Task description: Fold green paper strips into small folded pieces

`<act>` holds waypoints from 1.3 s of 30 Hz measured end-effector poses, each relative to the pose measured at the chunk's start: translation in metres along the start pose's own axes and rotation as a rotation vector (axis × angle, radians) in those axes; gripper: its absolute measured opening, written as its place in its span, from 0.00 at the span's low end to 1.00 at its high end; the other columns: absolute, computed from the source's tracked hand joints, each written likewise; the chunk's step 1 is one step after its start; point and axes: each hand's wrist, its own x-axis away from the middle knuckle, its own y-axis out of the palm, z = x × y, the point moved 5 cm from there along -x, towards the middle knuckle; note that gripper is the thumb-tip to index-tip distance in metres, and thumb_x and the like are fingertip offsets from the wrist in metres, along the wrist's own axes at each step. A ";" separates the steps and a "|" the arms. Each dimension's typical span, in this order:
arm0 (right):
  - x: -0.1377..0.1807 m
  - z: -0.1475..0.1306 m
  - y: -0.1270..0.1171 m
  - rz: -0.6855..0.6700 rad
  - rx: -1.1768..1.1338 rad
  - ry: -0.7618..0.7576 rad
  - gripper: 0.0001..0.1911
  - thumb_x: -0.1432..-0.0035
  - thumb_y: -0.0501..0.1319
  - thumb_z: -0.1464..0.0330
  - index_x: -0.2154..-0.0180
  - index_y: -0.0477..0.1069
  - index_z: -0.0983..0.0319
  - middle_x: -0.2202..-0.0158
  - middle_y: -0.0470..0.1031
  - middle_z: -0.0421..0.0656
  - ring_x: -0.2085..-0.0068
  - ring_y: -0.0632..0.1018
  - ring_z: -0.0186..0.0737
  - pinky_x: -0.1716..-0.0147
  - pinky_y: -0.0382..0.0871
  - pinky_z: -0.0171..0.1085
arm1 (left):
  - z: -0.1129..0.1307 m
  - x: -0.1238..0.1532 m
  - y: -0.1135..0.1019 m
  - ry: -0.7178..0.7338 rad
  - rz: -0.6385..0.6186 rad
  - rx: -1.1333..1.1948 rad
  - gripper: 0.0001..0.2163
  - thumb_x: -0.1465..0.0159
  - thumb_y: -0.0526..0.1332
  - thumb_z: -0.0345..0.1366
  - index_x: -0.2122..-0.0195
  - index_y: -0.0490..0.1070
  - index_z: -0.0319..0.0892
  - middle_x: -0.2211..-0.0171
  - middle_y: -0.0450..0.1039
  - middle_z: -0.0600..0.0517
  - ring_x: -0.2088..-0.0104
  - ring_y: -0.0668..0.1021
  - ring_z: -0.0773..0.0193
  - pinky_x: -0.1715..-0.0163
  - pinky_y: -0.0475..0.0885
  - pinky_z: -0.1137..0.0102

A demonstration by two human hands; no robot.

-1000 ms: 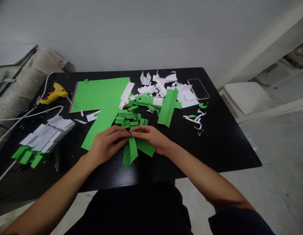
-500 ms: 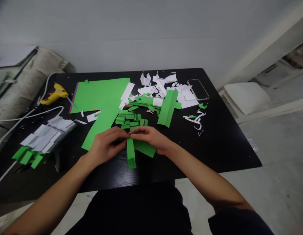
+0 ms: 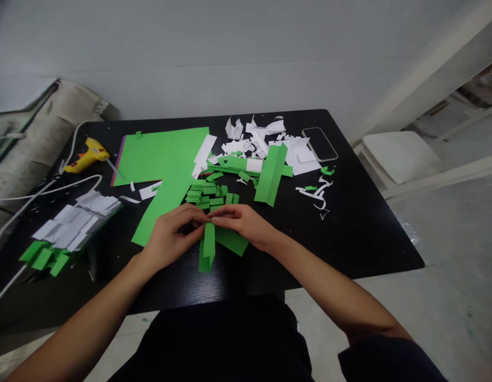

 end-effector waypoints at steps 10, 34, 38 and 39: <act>0.002 -0.007 0.000 0.027 0.149 -0.103 0.13 0.44 0.74 0.62 0.57 0.83 0.58 0.58 0.84 0.42 0.56 0.82 0.40 0.48 0.73 0.43 | -0.005 0.001 0.000 -0.063 0.020 0.029 0.05 0.34 0.64 0.25 0.61 0.77 0.42 0.62 0.77 0.50 0.68 0.78 0.67 0.69 0.76 0.72; 0.001 -0.004 -0.003 0.050 0.142 -0.084 0.12 0.46 0.75 0.61 0.60 0.83 0.58 0.67 0.81 0.39 0.70 0.74 0.34 0.67 0.68 0.36 | -0.005 0.003 0.001 -0.009 0.043 0.019 0.04 0.33 0.65 0.27 0.60 0.77 0.42 0.63 0.79 0.50 0.66 0.80 0.65 0.67 0.77 0.70; 0.001 -0.004 -0.003 0.060 0.136 -0.090 0.12 0.46 0.75 0.61 0.60 0.83 0.58 0.66 0.81 0.40 0.69 0.75 0.34 0.66 0.70 0.37 | -0.005 0.003 0.002 -0.001 0.051 0.008 0.04 0.33 0.65 0.27 0.60 0.77 0.42 0.63 0.79 0.50 0.66 0.80 0.65 0.67 0.77 0.70; 0.001 -0.004 -0.003 0.062 0.136 -0.091 0.12 0.46 0.75 0.62 0.60 0.83 0.58 0.67 0.81 0.40 0.69 0.76 0.35 0.66 0.70 0.37 | -0.005 0.003 0.002 -0.007 0.053 0.003 0.04 0.33 0.65 0.27 0.60 0.76 0.42 0.63 0.79 0.50 0.67 0.80 0.66 0.67 0.77 0.70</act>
